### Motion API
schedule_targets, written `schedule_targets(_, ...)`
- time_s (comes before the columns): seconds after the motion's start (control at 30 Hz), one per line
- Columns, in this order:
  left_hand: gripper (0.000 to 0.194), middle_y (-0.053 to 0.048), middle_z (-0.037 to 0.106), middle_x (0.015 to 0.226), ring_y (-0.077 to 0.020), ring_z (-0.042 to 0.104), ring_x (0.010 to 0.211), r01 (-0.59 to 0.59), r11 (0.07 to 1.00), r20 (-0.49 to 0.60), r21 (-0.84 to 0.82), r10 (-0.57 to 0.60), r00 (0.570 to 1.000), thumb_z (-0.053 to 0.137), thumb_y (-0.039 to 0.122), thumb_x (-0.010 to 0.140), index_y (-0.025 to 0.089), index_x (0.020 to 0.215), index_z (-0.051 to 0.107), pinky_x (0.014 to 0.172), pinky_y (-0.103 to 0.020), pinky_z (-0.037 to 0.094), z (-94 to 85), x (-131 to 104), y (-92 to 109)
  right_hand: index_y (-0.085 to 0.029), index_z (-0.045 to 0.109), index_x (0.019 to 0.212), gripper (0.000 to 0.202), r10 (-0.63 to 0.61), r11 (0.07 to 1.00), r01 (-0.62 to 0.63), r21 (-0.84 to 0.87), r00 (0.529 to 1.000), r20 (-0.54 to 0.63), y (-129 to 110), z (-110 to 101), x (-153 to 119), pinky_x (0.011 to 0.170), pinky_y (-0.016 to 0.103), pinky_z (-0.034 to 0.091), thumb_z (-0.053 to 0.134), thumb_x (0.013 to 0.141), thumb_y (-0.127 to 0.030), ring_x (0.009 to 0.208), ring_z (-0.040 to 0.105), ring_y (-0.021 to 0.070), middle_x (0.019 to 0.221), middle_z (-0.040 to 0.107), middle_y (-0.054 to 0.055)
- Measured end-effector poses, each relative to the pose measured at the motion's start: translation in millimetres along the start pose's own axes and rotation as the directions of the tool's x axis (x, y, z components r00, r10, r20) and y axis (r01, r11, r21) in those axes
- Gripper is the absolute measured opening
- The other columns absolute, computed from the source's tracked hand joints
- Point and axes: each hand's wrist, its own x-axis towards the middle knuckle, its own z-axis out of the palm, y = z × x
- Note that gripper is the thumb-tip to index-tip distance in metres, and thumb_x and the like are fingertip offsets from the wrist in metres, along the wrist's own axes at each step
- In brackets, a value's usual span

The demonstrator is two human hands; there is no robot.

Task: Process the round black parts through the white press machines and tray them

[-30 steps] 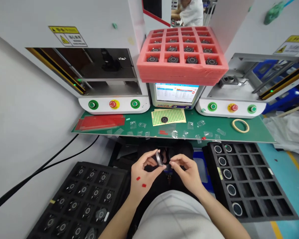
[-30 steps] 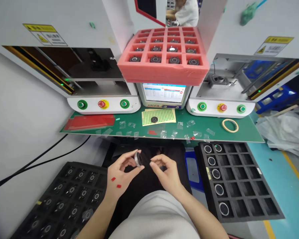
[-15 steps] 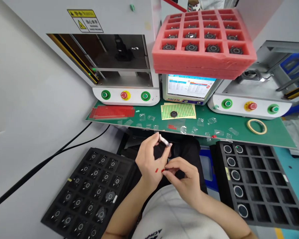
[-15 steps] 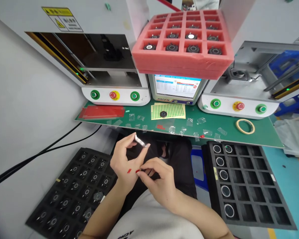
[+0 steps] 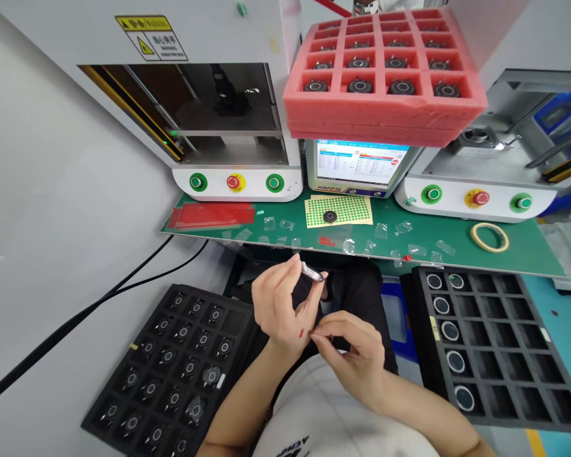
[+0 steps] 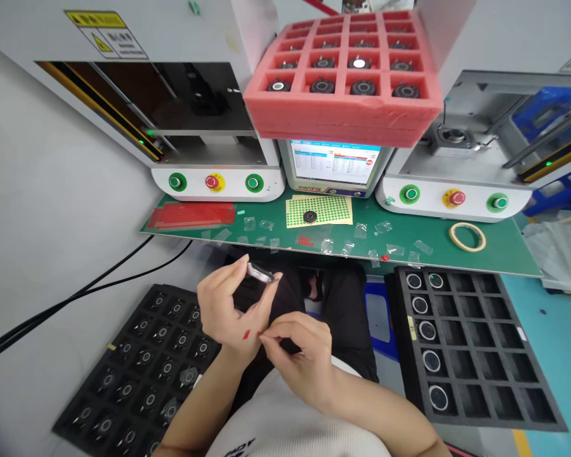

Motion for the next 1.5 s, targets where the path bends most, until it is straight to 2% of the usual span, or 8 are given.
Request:
schedule_targets(0.1, 0.052, -0.009, 0.069, 0.106, -0.0238, 0.066, 0.099, 0.245, 0.949, 0.164, -0.199, -0.214, 0.963, 0.082, 0.012, 0.066, 0.017, 0.113, 0.062, 0.088, -0.040, 0.056, -6.7, 2.1, -2.5, -0.018, 0.067, 0.085, 0.013, -0.005, 0.997, -0.002, 0.072, 0.995, 0.095, -3.5, -13.1, 3.8, 0.058, 0.026, 0.053, 0.065, 0.081, -0.006, 0.066, 0.065, 0.0150, 0.073, 0.068, 0.004)
schedule_targets(0.17, 0.051, -0.008, 0.066, 0.111, -0.0222, 0.068, 0.098, 0.529, 0.755, 0.444, -0.388, -0.350, 0.825, 0.080, 0.012, 0.069, 0.020, 0.116, 0.062, 0.085, -0.037, 0.059, -15.1, 4.5, -4.3, -0.019, 0.067, 0.083, 0.010, 0.124, 0.975, -0.147, 0.168, 0.982, 0.140, -7.2, -26.1, 10.1, 0.059, 0.025, 0.052, 0.065, 0.083, -0.009, 0.067, 0.063, 0.0141, 0.073, 0.066, 0.002)
schedule_targets(0.23, 0.053, -0.005, 0.066, 0.112, -0.0205, 0.070, 0.095, 0.744, 0.474, 0.710, -0.471, -0.297, 0.639, 0.080, 0.011, 0.069, 0.025, 0.117, 0.062, 0.080, -0.031, 0.061, -25.0, 7.8, -5.3, -0.020, 0.068, 0.079, 0.008, 0.291, 0.887, -0.344, 0.308, 0.934, 0.205, -10.8, -38.8, 18.9, 0.056, 0.023, 0.051, 0.067, 0.083, -0.014, 0.063, 0.061, 0.0112, 0.074, 0.063, 0.001)
schedule_targets(0.33, 0.060, -0.003, 0.066, 0.111, -0.0184, 0.071, 0.092, 0.835, 0.267, 0.840, -0.481, -0.132, 0.526, 0.082, 0.007, 0.065, 0.030, 0.118, 0.064, 0.079, -0.027, 0.061, -37.2, 12.7, -4.5, -0.019, 0.068, 0.076, 0.006, 0.422, 0.672, -0.569, 0.474, 0.820, 0.386, -13.8, -49.8, 31.8, 0.051, 0.019, 0.050, 0.070, 0.082, -0.019, 0.055, 0.059, 0.0071, 0.075, 0.061, 0.000)
schedule_targets(0.43, 0.063, -0.003, 0.067, 0.108, -0.0160, 0.069, 0.091, 0.828, 0.278, 0.846, -0.487, -0.087, 0.527, 0.083, 0.005, 0.062, 0.030, 0.118, 0.067, 0.081, -0.025, 0.060, -43.6, 15.7, -1.9, -0.017, 0.068, 0.074, 0.009, 0.440, 0.529, -0.661, 0.532, 0.750, 0.494, -14.8, -49.5, 37.5, 0.051, 0.018, 0.051, 0.072, 0.081, -0.021, 0.056, 0.060, 0.0071, 0.072, 0.061, 0.000)
schedule_targets(0.57, 0.064, -0.004, 0.069, 0.106, -0.0161, 0.067, 0.092, 0.794, 0.370, 0.835, -0.482, -0.080, 0.544, 0.086, 0.008, 0.060, 0.028, 0.117, 0.068, 0.081, -0.025, 0.059, -47.6, 16.8, 1.6, -0.017, 0.067, 0.072, 0.012, 0.451, 0.460, -0.679, 0.573, 0.734, 0.508, -17.9, -45.1, 34.1, 0.049, 0.018, 0.052, 0.073, 0.081, -0.023, 0.056, 0.060, 0.0082, 0.068, 0.062, -0.001)
schedule_targets(0.83, 0.062, -0.005, 0.071, 0.108, -0.0183, 0.068, 0.093, 0.720, 0.466, 0.796, -0.513, -0.055, 0.603, 0.086, 0.009, 0.061, 0.028, 0.117, 0.068, 0.082, -0.029, 0.057, -49.0, 19.8, 6.0, -0.017, 0.066, 0.071, 0.013, 0.488, 0.540, -0.670, 0.510, 0.743, 0.458, -22.9, -48.4, 30.0, 0.053, 0.022, 0.049, 0.073, 0.080, -0.021, 0.058, 0.061, 0.0104, 0.066, 0.062, 0.000)
schedule_targets(1.5, 0.057, -0.006, 0.073, 0.103, -0.0188, 0.071, 0.087, 0.682, 0.531, 0.788, -0.503, -0.043, 0.614, 0.086, 0.011, 0.061, 0.028, 0.113, 0.070, 0.076, -0.029, 0.060, -53.0, 28.7, 9.6, -0.016, 0.062, 0.067, 0.017, 0.513, 0.486, -0.696, 0.528, 0.717, 0.472, -21.9, -43.9, 28.4, 0.054, 0.023, 0.050, 0.075, 0.077, -0.017, 0.058, 0.062, 0.0104, 0.065, 0.062, -0.001)
